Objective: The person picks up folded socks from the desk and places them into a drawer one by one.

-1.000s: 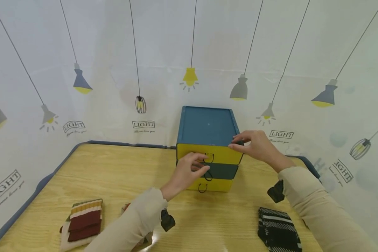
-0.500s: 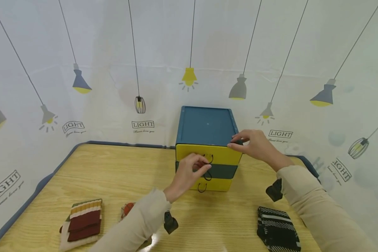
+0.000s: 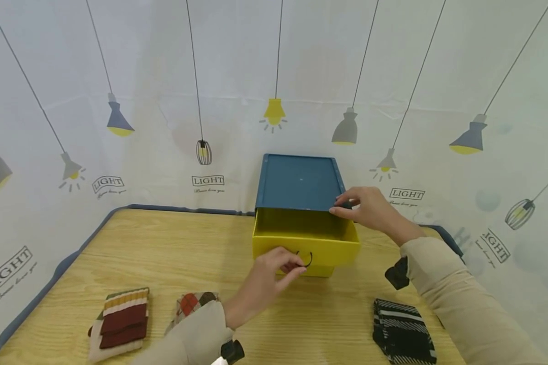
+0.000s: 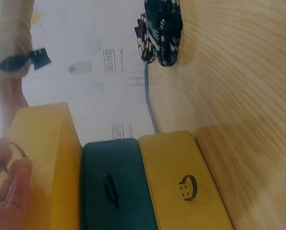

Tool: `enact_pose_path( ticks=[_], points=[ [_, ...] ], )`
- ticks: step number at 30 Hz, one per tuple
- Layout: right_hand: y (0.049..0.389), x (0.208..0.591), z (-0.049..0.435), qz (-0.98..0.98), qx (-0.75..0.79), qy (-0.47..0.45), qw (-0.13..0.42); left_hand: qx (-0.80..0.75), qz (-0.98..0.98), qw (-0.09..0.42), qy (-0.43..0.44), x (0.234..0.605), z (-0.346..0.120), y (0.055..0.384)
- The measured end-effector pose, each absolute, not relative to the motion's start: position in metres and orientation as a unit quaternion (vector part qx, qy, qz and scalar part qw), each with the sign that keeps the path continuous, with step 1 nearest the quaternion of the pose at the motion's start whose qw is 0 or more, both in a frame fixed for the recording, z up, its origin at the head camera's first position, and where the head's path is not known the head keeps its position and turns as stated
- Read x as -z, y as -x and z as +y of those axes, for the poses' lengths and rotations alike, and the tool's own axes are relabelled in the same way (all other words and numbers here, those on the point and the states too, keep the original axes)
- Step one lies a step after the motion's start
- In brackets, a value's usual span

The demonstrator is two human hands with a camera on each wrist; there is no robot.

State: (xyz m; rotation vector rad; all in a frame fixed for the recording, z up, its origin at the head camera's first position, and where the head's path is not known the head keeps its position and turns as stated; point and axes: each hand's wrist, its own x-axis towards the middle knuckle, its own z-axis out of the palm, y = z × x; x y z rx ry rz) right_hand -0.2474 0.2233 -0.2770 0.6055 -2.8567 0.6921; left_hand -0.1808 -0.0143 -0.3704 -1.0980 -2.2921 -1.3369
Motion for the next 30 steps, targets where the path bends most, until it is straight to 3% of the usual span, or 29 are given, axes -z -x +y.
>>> enact_pose_path(
  ticks=[9,14,19,30],
  points=[
    [0.247,0.278,0.223,-0.95,-0.226,-0.199,0.075,0.446,-0.783,0.103,0.422,0.366,-0.025,0.143],
    [0.248,0.278,0.223,-0.95,-0.224,-0.202,0.075,0.435,-0.777,0.115,0.439,0.364,-0.027,0.128],
    [0.247,0.277,0.223,-0.951,-0.223,-0.201,0.075,0.429,-0.763,0.134,0.465,0.367,-0.028,0.12],
    [0.248,0.278,0.224,-0.95,-0.221,-0.205,0.076,0.447,-0.755,0.122,0.464,0.363,-0.042,0.116]
  ],
)
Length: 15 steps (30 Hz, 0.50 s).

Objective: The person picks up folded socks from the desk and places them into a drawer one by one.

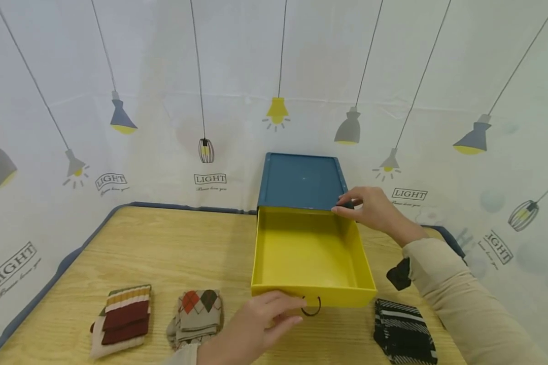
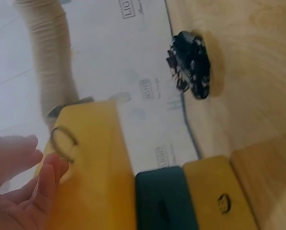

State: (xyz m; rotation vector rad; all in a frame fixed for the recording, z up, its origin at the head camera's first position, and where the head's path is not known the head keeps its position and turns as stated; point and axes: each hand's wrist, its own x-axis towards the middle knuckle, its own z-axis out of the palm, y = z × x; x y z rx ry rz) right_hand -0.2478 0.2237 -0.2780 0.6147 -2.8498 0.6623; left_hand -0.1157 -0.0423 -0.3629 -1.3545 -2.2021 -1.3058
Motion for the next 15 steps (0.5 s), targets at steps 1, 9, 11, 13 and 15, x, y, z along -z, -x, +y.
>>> enact_pose_path(
  ticks=[1,9,11,13,15],
  points=[
    [0.248,0.278,0.223,-0.95,-0.221,-0.206,0.075,0.453,-0.754,0.123,0.459,0.361,-0.048,0.115],
    [0.249,0.279,0.223,-0.949,-0.221,-0.211,0.077,0.468,-0.789,0.161,0.365,0.346,-0.114,0.121],
    [0.248,0.278,0.224,-0.949,-0.221,-0.213,0.079,0.443,-0.807,0.187,0.343,0.347,-0.133,0.13],
    [0.248,0.278,0.224,-0.949,-0.22,-0.213,0.08,0.405,-0.83,0.208,0.322,0.351,-0.155,0.143],
    [0.248,0.278,0.225,-0.948,-0.222,-0.213,0.079,0.364,-0.855,0.214,0.302,0.357,-0.179,0.157]
  ],
)
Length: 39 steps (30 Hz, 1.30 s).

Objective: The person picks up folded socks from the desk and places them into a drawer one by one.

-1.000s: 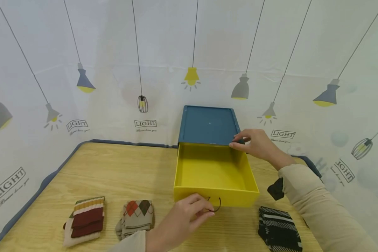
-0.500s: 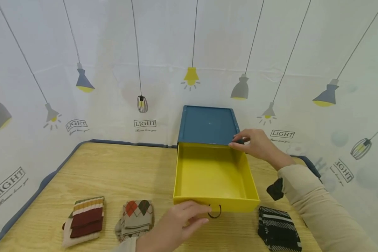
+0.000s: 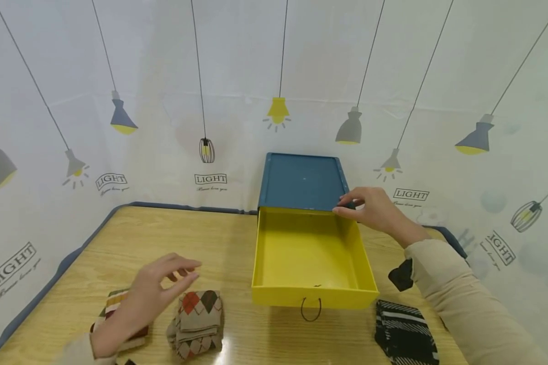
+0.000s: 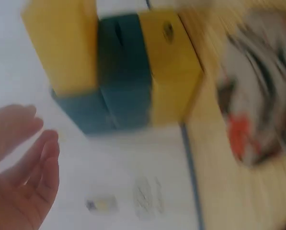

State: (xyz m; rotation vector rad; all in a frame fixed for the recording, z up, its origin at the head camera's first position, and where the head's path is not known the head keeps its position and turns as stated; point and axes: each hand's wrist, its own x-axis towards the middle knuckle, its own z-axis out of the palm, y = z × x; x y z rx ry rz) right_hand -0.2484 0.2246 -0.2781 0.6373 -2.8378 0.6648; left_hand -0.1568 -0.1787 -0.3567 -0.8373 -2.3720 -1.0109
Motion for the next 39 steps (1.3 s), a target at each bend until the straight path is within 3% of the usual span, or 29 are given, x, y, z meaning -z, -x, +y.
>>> enact_pose_path(
  ticks=[3,10,17,24,31,39],
  points=[
    [0.249,0.278,0.225,-0.948,-0.225,-0.212,0.078,0.328,-0.892,0.17,0.261,0.367,-0.216,0.176],
    [0.25,0.277,0.225,-0.947,-0.225,-0.213,0.081,0.346,-0.921,0.011,0.179,0.396,-0.297,0.206],
    [0.25,0.275,0.225,-0.947,-0.226,-0.213,0.079,0.384,-0.91,-0.1,0.12,0.421,-0.335,0.212],
    [0.25,0.276,0.224,-0.948,-0.225,-0.212,0.08,0.421,-0.881,-0.176,0.122,0.447,-0.354,0.21],
    [0.249,0.278,0.225,-0.948,-0.227,-0.21,0.08,0.416,-0.865,-0.244,0.141,0.45,-0.362,0.21],
    [0.248,0.28,0.226,-0.948,-0.225,-0.211,0.082,0.391,-0.878,-0.264,0.083,0.449,-0.358,0.208]
  ],
)
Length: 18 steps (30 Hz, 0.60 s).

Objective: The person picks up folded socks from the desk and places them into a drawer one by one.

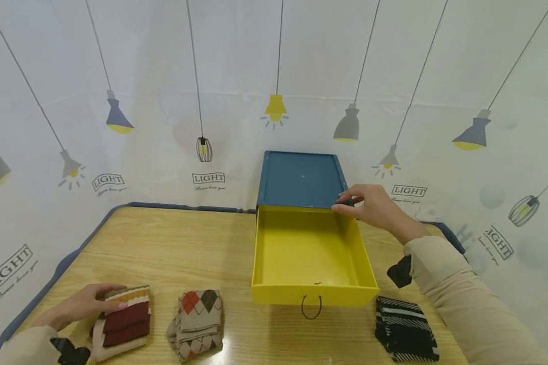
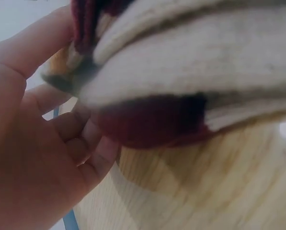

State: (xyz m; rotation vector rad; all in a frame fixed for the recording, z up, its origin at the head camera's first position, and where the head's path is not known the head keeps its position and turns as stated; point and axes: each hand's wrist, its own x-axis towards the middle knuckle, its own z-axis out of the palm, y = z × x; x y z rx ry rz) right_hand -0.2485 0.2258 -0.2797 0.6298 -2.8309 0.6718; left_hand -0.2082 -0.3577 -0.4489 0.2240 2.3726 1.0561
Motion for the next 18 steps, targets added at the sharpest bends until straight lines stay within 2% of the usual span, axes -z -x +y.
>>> enact_pose_path(
  ticks=[6,12,18],
  points=[
    [0.25,0.281,0.226,-0.947,-0.227,-0.21,0.082,-0.411,0.868,0.271,-0.067,0.449,-0.357,0.206],
    [0.25,0.281,0.226,-0.947,-0.23,-0.208,0.084,-0.464,0.835,0.275,-0.105,0.445,-0.354,0.201],
    [0.25,0.283,0.225,-0.947,-0.233,-0.204,0.083,-0.473,0.841,0.25,-0.082,0.444,-0.354,0.192]
  ],
)
